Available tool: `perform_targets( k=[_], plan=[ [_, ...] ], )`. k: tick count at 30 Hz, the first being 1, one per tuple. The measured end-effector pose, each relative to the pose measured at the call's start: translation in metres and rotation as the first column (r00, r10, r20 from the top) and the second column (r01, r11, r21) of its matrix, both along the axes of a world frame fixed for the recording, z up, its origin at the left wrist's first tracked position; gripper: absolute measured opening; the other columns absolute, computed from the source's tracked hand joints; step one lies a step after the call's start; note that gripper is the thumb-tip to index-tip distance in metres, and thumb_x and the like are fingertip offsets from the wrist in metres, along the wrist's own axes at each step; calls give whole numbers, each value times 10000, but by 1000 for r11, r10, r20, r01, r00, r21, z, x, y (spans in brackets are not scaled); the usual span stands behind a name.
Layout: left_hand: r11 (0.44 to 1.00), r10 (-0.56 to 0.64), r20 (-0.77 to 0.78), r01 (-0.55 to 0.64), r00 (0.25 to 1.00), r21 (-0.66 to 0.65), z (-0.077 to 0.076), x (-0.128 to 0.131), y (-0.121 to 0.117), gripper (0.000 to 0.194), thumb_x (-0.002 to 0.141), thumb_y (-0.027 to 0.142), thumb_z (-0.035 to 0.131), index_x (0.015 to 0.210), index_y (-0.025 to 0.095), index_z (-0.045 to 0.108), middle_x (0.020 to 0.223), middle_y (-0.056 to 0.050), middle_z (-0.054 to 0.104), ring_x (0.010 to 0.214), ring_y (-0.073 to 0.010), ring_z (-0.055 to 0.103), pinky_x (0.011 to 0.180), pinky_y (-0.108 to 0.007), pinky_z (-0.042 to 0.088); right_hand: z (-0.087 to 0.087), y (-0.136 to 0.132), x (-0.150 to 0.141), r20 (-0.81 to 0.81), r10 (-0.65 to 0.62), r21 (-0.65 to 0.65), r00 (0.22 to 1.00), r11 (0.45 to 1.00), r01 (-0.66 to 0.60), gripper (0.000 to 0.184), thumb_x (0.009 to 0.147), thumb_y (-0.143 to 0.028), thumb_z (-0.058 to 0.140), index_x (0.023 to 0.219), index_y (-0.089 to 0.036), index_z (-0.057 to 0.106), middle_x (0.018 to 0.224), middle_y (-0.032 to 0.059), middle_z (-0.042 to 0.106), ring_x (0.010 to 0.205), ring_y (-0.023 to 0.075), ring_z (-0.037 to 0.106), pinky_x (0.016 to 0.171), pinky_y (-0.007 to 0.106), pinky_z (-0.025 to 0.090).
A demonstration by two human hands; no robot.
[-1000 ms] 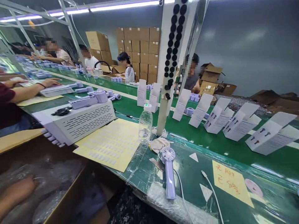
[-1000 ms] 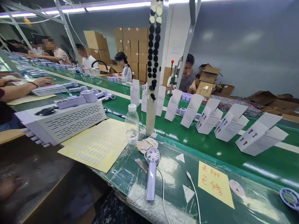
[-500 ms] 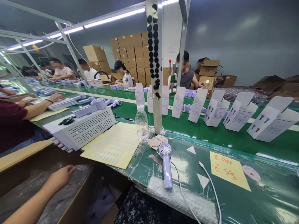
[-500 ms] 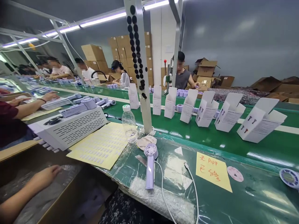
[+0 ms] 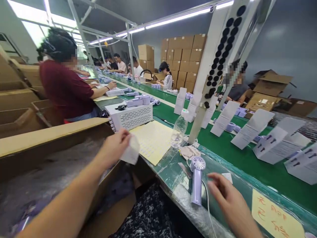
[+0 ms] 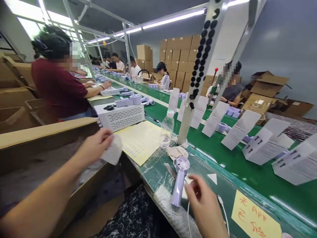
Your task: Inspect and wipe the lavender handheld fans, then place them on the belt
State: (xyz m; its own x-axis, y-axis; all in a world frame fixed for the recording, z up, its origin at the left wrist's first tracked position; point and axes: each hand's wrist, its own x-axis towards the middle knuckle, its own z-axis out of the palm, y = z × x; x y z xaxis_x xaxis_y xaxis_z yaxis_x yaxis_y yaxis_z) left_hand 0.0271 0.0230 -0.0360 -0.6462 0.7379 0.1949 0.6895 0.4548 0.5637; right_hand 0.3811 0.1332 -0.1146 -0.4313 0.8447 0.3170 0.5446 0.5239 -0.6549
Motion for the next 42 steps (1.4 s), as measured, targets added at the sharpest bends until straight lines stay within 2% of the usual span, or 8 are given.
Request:
perform_targets(
  k=[8, 18, 27, 30, 32, 34, 38, 42],
  plan=[
    [820, -573, 340, 514, 746, 252, -57, 125, 55, 150, 942, 324, 503, 848, 212, 538, 754, 19, 539, 726, -165, 487, 693, -281, 380, -3, -3, -25, 425, -58, -192, 903, 970, 152, 809, 1009, -402, 460, 1604, 14, 101, 778, 131, 726, 680, 348, 718, 585, 350, 465],
    [822, -509, 746, 500, 429, 273, -106, 122, 92, 243, 910, 436, 528, 929, 194, 542, 606, 64, 410, 442, -83, 318, 433, -216, 256, -17, -46, -7, -54, 90, -296, 994, 950, -102, 532, 991, -430, 463, 1424, -133, 546, 1416, 161, 608, 1280, 337, 584, 1071, 475, 465],
    [824, -536, 640, 506, 550, 255, -74, 107, 78, 255, 905, 230, 542, 1156, 214, 586, 637, 61, 420, 553, -115, 391, 529, -223, 312, -16, -47, -26, 334, 163, -158, 928, 981, -116, 466, 970, -280, 460, 1406, -155, 567, 1118, 141, 699, 964, 317, 690, 858, 447, 561],
    [704, -698, 284, 703, 657, 105, -52, 128, 54, 316, 890, 143, 553, 1184, 227, 635, 701, 19, 556, 659, -164, 511, 611, -268, 377, -12, -54, -31, 382, 117, -35, 917, 993, -112, 447, 940, -258, 480, 1355, -162, 617, 991, 138, 685, 825, 303, 678, 726, 396, 559],
    [545, -838, -103, 827, 536, -135, -37, 143, 35, 359, 918, 119, 520, 1256, 193, 617, 795, -32, 647, 747, -213, 591, 666, -318, 429, -3, -53, -30, 206, 155, -135, 966, 982, -128, 331, 926, -316, 512, 1147, -159, 703, 901, 124, 686, 767, 280, 663, 675, 357, 549],
    [493, -861, -296, 825, 415, -278, -24, 152, 18, 405, 948, 102, 472, 1341, 152, 556, 849, -63, 686, 792, -239, 630, 685, -344, 463, 10, -50, -27, -104, 141, -422, 985, 890, -172, 340, 937, -454, 530, 884, -159, 690, 727, 90, 659, 609, 226, 616, 537, 295, 509],
    [549, -827, -173, 834, 535, -43, 0, 144, 0, 368, 997, 145, 455, 1359, 178, 512, 932, -48, 698, 807, -189, 656, 708, -296, 506, 37, -56, -15, -484, 4, -732, 875, 546, -407, 630, 940, -728, 452, 1070, -153, 673, 677, 79, 668, 350, 154, 491, 298, 233, 346],
    [465, -862, 50, 750, 504, 470, 18, 121, -4, 330, 1029, 198, 461, 1357, 219, 481, 760, 37, 536, 681, -106, 566, 681, -214, 508, 51, -67, -9, -329, 223, -428, 918, 831, -355, 435, 880, -574, 714, 1167, -247, 703, 767, 55, 716, 497, 204, 639, 402, 257, 502]
  ],
)
